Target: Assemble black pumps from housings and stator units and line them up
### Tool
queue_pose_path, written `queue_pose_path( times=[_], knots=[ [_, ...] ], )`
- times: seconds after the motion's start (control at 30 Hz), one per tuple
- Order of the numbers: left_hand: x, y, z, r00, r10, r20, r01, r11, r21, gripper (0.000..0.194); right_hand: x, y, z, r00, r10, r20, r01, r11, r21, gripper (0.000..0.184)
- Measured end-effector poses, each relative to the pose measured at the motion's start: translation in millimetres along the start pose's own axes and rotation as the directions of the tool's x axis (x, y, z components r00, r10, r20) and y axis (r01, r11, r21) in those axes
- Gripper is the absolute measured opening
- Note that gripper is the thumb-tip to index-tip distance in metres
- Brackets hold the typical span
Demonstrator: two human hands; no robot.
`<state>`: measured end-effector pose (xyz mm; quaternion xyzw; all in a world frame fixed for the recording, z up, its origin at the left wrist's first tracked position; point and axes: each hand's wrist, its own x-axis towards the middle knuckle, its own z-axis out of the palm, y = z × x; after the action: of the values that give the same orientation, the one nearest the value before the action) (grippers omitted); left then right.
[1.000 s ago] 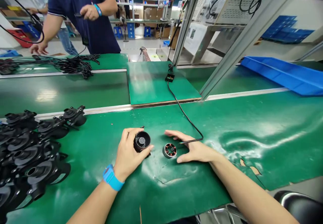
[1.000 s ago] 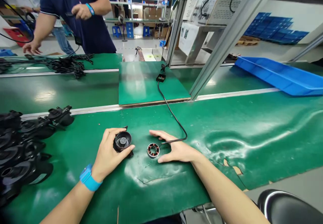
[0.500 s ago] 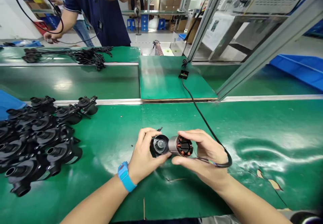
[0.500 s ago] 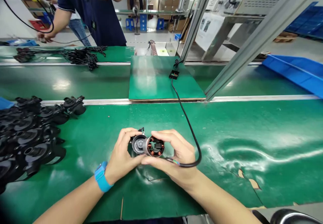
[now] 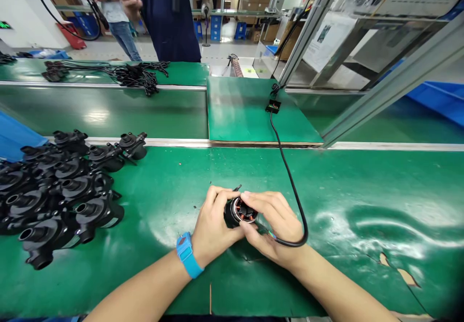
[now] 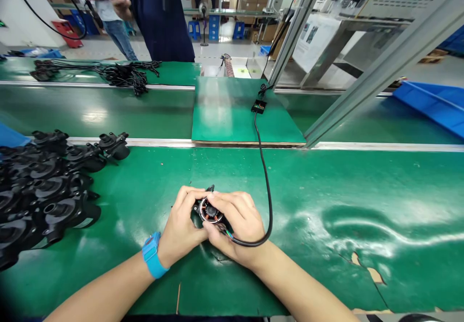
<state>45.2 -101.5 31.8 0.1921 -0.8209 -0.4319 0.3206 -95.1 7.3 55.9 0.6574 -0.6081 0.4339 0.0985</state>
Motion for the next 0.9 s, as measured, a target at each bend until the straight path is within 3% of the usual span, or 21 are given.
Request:
queue_pose_path(
  times=[0.2, 0.3, 0.4, 0.5, 0.6, 0.7, 0.77, 0.9],
  knots=[
    [-2.0, -3.0, 2.2, 0.999, 0.032, -0.009, -0.031, 0.999, 0.041, 0.056, -6.3, 5.5, 4.8, 0.998, -0.053, -0.031, 0.047, 0.986, -0.162, 0.037],
    [-1.3, -5.9, 2.5, 0.999, 0.020, -0.026, -0.018, 0.999, 0.043, 0.056, -9.5, 12.5, 8.1, 0.992, -0.121, 0.038, 0.127, 0.954, -0.273, 0.046],
    [-1.4, -6.0, 1.7, 0.999, 0.018, -0.040, -0.016, 0.998, 0.060, 0.057, -10.9, 15.6, 9.1, 0.986, -0.157, 0.063, 0.169, 0.947, -0.274, 0.052],
    [-2.9, -4.5, -0.6, 0.988, 0.133, -0.077, -0.124, 0.986, 0.110, 0.054, -10.1, 13.0, 7.5, 0.981, -0.191, 0.044, 0.196, 0.954, -0.226, 0.045],
    [-2.9, -5.4, -3.4, 0.949, 0.293, -0.114, -0.270, 0.945, 0.184, 0.054, -7.8, 10.9, 6.6, 0.974, -0.228, 0.015, 0.226, 0.954, -0.197, 0.041],
    [0.3, -9.2, -4.0, 0.977, 0.215, -0.019, -0.207, 0.960, 0.187, 0.048, -6.1, 15.1, 10.8, 0.986, -0.159, 0.051, 0.166, 0.961, -0.223, 0.037],
    [2.3, -11.6, -3.5, 0.991, 0.131, 0.033, -0.135, 0.974, 0.181, 0.054, -7.0, 19.0, 15.6, 0.990, -0.117, 0.078, 0.132, 0.965, -0.226, 0.036],
    [7.2, -16.9, -7.4, 0.987, 0.163, -0.015, -0.153, 0.953, 0.263, 0.056, -13.9, 15.7, 16.4, 0.985, -0.029, 0.171, 0.071, 0.966, -0.249, 0.050]
  ],
)
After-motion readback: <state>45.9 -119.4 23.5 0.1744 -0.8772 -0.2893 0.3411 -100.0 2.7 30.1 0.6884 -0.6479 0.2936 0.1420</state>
